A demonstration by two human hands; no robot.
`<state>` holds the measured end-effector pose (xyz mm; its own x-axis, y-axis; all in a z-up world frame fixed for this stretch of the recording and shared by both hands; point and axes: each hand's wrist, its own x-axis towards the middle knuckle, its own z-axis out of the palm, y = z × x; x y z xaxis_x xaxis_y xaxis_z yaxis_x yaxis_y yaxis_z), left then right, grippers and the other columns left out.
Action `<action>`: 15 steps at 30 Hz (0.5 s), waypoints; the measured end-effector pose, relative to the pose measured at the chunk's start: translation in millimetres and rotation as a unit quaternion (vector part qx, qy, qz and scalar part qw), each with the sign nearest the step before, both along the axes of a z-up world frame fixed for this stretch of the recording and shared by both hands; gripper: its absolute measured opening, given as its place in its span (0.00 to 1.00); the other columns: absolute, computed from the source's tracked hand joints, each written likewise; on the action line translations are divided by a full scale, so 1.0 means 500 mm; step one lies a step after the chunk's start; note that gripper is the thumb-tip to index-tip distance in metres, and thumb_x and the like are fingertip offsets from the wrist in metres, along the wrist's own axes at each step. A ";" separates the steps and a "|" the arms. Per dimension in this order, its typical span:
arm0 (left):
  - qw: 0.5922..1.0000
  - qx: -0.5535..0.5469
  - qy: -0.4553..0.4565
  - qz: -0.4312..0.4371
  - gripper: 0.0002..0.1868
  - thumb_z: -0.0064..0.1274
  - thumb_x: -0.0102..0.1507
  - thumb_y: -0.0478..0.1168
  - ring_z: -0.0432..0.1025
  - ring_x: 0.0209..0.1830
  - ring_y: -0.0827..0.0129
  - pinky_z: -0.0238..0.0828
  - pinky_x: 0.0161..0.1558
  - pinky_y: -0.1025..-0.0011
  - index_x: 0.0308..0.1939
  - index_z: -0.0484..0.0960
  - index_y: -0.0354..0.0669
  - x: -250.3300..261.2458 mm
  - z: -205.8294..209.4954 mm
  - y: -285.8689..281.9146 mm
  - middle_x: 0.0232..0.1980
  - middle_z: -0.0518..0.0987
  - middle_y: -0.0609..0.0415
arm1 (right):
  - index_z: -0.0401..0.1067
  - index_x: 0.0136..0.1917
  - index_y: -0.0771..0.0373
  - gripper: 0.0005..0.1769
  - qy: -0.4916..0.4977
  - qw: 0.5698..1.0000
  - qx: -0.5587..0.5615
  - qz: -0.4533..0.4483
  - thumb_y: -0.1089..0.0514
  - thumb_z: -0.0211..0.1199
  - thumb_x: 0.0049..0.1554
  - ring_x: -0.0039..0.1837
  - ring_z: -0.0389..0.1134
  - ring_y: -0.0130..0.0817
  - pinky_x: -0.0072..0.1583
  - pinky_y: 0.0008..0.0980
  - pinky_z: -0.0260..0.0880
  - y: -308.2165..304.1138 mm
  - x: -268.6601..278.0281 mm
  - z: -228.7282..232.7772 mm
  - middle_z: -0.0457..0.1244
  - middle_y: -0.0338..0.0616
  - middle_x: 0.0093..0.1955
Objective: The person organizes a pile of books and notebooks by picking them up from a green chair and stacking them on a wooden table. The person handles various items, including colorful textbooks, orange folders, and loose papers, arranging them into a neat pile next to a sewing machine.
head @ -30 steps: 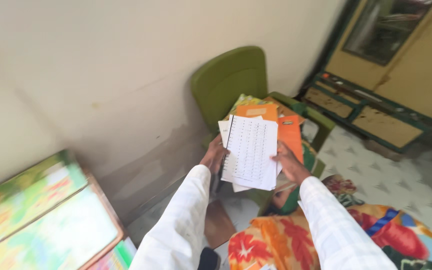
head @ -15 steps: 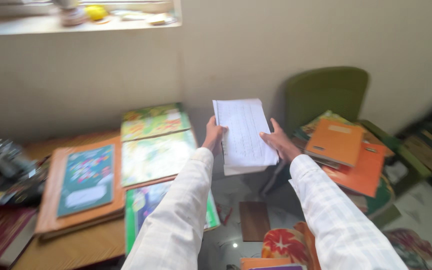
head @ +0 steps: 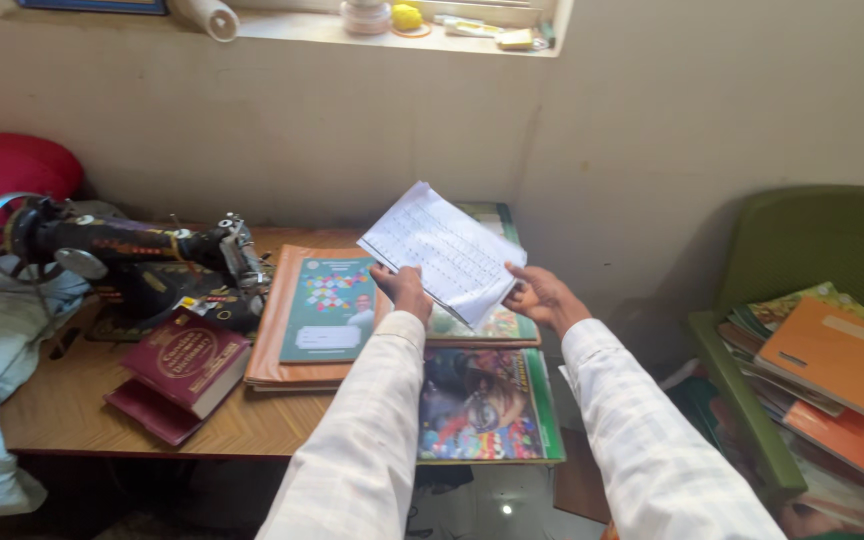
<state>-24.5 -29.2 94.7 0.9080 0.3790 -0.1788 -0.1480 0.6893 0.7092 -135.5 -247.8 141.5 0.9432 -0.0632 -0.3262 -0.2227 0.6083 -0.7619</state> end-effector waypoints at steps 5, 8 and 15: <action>0.990 -0.041 0.118 -0.069 0.34 0.51 0.53 0.21 0.73 0.47 0.60 0.76 0.44 0.58 0.61 0.59 0.47 -0.027 -0.010 0.044 0.54 0.73 0.47 | 0.66 0.67 0.63 0.28 0.054 0.972 -0.224 -0.044 0.73 0.60 0.52 0.57 0.70 0.45 0.56 0.51 0.74 0.060 0.015 -0.062 0.67 0.51 0.58; 0.979 0.032 0.127 -0.155 0.32 0.52 0.52 0.25 0.73 0.43 0.59 0.76 0.38 0.55 0.60 0.66 0.45 -0.032 -0.032 0.090 0.51 0.75 0.48 | 0.65 0.69 0.58 0.33 0.065 0.943 -0.327 -0.019 0.74 0.55 0.51 0.57 0.69 0.41 0.53 0.47 0.71 0.041 -0.005 -0.067 0.66 0.48 0.58; 0.884 0.357 0.102 -0.283 0.39 0.55 0.51 0.28 0.79 0.39 0.47 0.71 0.37 0.54 0.68 0.71 0.44 0.024 -0.109 0.129 0.49 0.80 0.35 | 0.62 0.72 0.63 0.37 0.038 0.928 -0.370 0.000 0.72 0.62 0.48 0.54 0.69 0.42 0.50 0.44 0.67 -0.094 0.063 -0.138 0.67 0.53 0.56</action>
<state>-12.3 35.2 40.5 0.9647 -0.0444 -0.2597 0.2590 -0.0215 0.9656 -103.8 -295.0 72.3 0.9193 -0.2967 -0.2585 -0.2926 -0.0760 -0.9532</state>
